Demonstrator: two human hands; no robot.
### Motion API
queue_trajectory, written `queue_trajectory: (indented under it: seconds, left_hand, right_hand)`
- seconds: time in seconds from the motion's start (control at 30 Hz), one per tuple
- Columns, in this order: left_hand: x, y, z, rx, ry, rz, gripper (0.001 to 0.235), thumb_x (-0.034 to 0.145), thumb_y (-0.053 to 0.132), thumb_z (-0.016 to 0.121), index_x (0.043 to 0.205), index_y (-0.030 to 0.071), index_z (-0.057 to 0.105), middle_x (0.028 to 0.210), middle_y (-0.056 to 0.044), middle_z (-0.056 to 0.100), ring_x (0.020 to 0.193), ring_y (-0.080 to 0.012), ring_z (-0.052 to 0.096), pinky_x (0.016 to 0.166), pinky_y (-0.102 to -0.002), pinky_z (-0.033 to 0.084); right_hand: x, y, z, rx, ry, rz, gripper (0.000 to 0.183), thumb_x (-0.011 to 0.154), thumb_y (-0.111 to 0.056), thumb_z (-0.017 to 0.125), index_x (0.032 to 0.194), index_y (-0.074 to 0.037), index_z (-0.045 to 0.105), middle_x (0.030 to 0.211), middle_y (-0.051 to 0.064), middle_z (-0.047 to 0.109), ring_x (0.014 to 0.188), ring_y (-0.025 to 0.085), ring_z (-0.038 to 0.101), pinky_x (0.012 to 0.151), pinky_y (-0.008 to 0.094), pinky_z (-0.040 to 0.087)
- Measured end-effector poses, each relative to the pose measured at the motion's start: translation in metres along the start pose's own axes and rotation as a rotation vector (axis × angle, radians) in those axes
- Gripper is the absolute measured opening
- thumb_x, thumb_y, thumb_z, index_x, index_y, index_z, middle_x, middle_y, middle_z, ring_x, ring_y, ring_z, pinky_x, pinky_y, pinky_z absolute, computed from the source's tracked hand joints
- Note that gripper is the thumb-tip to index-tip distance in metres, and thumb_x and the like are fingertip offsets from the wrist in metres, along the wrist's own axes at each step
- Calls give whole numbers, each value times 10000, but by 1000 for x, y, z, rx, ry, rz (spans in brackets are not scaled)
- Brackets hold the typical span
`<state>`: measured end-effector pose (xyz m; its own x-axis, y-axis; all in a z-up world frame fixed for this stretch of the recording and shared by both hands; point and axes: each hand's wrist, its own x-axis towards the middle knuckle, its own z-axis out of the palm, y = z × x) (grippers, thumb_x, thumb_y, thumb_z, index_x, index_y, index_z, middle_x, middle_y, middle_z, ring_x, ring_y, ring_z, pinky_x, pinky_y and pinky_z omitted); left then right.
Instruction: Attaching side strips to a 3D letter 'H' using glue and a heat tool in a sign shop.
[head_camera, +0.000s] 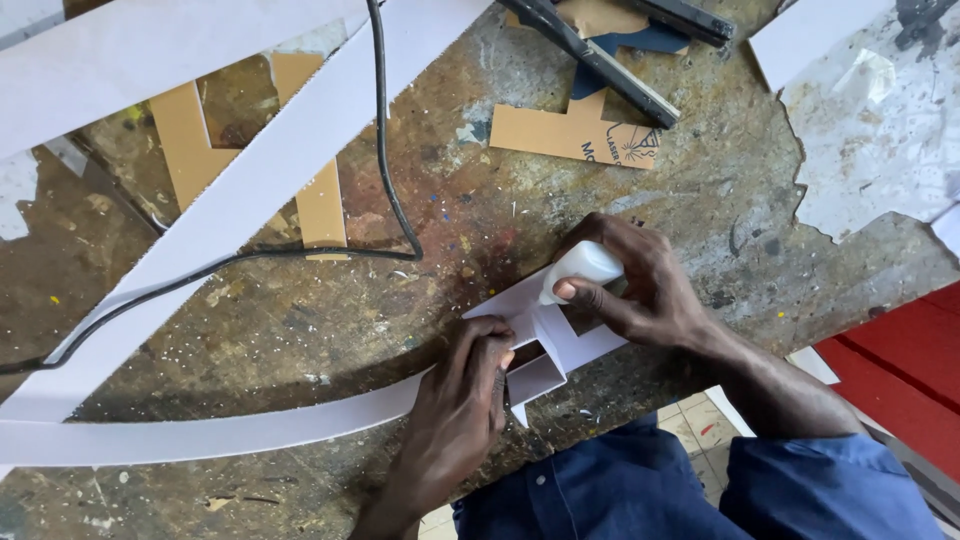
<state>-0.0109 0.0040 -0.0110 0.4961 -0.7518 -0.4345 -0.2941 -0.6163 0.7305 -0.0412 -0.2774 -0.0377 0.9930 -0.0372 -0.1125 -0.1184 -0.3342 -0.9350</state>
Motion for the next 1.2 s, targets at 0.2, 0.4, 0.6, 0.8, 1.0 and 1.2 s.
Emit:
queue_trajectory:
  seconds: [0.2, 0.4, 0.6, 0.8, 1.0, 1.2]
  left_hand:
    - [1, -3, 5, 5, 28, 21, 436, 942, -77, 624, 1359, 41, 576, 1453, -151, 577, 1118, -367, 716, 725, -530, 660]
    - [1, -1, 4, -8, 53, 40, 317, 1028, -22, 570, 1335, 54, 573, 1423, -132, 586, 1013, -327, 721, 683, -506, 653]
    - [-3, 20, -6, 105, 210, 153, 176, 1167, 116, 504, 1301, 128, 617, 1299, -57, 601, 964, -383, 806, 732, -523, 683]
    - [-4, -3, 16, 102, 129, 68, 235, 1165, 113, 500, 1390, 98, 566, 1547, -138, 520, 1360, -342, 630, 1086, -708, 538]
    - [-6, -4, 16, 62, 242, 241, 72, 1165, 56, 545, 1232, 72, 568, 1201, -92, 563, 910, -235, 578, 674, -429, 468]
    - [-5, -6, 11, 63, 217, 187, 66, 1175, 120, 554, 1178, 92, 613, 1180, -90, 657, 906, -252, 636, 716, -463, 500]
  right_hand:
    - [0, 8, 4, 6, -22, -66, 369, 1054, -409, 744, 1095, -46, 687, 941, 63, 718, 743, 211, 710, 617, 364, 509]
    - [-1, 3, 7, 58, -59, -64, 341, 1017, -397, 805, 1076, -73, 715, 933, 52, 724, 746, 204, 710, 634, 369, 504]
    - [-16, 30, -10, 327, 224, -115, 368, 1033, -190, 874, 1216, 71, 691, 1121, 239, 757, 1058, 341, 750, 939, 488, 590]
    - [-31, 3, -43, 337, 388, -188, 465, 1072, -182, 882, 1378, -116, 539, 1366, 75, 658, 1155, 214, 763, 951, 284, 687]
    - [-68, 38, -49, -481, 561, -323, 399, 1009, 1, 948, 1376, 53, 803, 1318, 199, 803, 1155, 392, 673, 940, 506, 513]
    - [-83, 68, -49, -499, 581, -261, 814, 1058, -17, 924, 1740, -133, 494, 1509, 185, 736, 1254, 384, 657, 952, 518, 654]
